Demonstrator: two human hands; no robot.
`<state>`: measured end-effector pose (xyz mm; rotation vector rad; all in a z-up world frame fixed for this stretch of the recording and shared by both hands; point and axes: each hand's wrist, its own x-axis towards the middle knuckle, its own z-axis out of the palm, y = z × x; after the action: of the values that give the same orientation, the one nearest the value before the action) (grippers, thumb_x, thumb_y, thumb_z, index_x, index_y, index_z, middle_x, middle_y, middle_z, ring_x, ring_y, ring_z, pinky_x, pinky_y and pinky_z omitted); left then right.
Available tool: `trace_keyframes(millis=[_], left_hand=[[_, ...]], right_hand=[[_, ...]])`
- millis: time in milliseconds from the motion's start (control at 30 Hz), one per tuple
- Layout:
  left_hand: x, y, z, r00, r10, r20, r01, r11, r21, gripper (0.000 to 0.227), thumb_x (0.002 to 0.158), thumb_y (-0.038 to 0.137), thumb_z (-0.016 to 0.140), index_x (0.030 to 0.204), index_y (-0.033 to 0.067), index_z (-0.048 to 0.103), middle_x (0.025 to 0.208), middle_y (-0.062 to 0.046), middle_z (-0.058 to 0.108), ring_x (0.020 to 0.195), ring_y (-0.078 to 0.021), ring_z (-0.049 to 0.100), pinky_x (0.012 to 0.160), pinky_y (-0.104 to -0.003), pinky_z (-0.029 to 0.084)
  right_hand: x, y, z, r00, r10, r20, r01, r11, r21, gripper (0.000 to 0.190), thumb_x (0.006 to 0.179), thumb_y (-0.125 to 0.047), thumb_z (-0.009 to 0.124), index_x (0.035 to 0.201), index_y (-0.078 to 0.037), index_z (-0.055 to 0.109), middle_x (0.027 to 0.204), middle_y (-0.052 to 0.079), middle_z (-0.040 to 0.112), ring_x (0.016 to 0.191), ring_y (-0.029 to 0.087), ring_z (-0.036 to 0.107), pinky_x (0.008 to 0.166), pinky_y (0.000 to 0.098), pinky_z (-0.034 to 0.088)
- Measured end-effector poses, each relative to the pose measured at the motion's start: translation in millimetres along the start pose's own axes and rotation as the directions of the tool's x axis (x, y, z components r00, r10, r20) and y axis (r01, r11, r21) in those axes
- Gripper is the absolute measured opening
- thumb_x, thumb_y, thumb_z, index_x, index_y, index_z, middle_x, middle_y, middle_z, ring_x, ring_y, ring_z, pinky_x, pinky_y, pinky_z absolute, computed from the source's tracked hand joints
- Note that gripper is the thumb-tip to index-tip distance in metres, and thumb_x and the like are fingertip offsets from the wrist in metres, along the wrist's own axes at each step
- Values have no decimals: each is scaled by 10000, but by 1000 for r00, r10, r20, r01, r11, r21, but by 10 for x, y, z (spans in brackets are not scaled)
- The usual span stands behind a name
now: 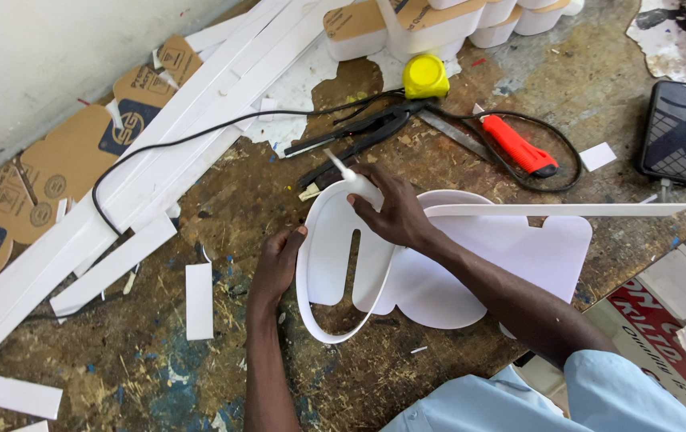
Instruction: The person assembles white plastic components on a workbench. They apply glue from a small bottle to the edges of the parts and press them together to form a larger structure.
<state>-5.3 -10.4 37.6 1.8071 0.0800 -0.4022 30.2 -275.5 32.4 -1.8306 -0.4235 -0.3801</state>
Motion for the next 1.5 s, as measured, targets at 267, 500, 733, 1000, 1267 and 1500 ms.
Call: trace_keyframes(millis=[267,500,733,1000,1267,1500], left_hand=[[221,-522,-82,1000,24,2,-24,999,21,566,1201,512,608,823,98,692,601,-67,500,579,-160,415,603,-385,403],[122,-425,-13,998,50,-29,-49,998,38,596,1209,571,584,809,134,647,604,-37,404,563,-136,370,599,-387,376],[-40,-22,31,999,40,-37,-40,999,2,575,1187,571,607,796,158,686,598,-40,486,556,-142,439,612,-367,420],[-122,-201,38,998,-2,-68,8,997,82,587,1169,622,592,838,149,697,667,-43,520,598,-187,495,667,-406,406],[-376,-809,-108,996,14,-86,-17,999,-33,583,1225,541,539,958,87,789,639,-87,578,565,-195,530,656,-393,487],[-793,-1004,-162,995,7,-101,-20,992,-123,572,1233,495,544,1276,-21,785,801,-174,718,716,-228,666,700,-425,589]], right_hand=[[-59,126,5,1000,-5,-9,4,997,-82,367,1070,-123,776,1417,-55,675,1070,266,808,1001,535,791,828,577,633],[6,-88,17,995,-35,93,60,957,-284,422,1030,-112,798,1398,5,627,1098,346,761,1037,633,745,824,698,595],[-9,-14,14,993,-47,112,80,947,-312,410,1057,-145,781,1426,-50,632,1099,284,785,1048,581,776,838,655,625],[-89,2,34,979,-131,155,181,907,-380,486,1017,-159,799,1459,-38,637,1049,270,789,1016,557,779,826,647,635],[-245,-54,310,946,-215,244,288,903,-319,377,1048,-160,798,1396,-51,705,1031,212,795,976,501,792,838,555,644],[-366,-297,479,927,-221,304,304,915,-264,330,1087,-171,793,1385,-47,725,973,206,790,927,489,800,819,534,640]])
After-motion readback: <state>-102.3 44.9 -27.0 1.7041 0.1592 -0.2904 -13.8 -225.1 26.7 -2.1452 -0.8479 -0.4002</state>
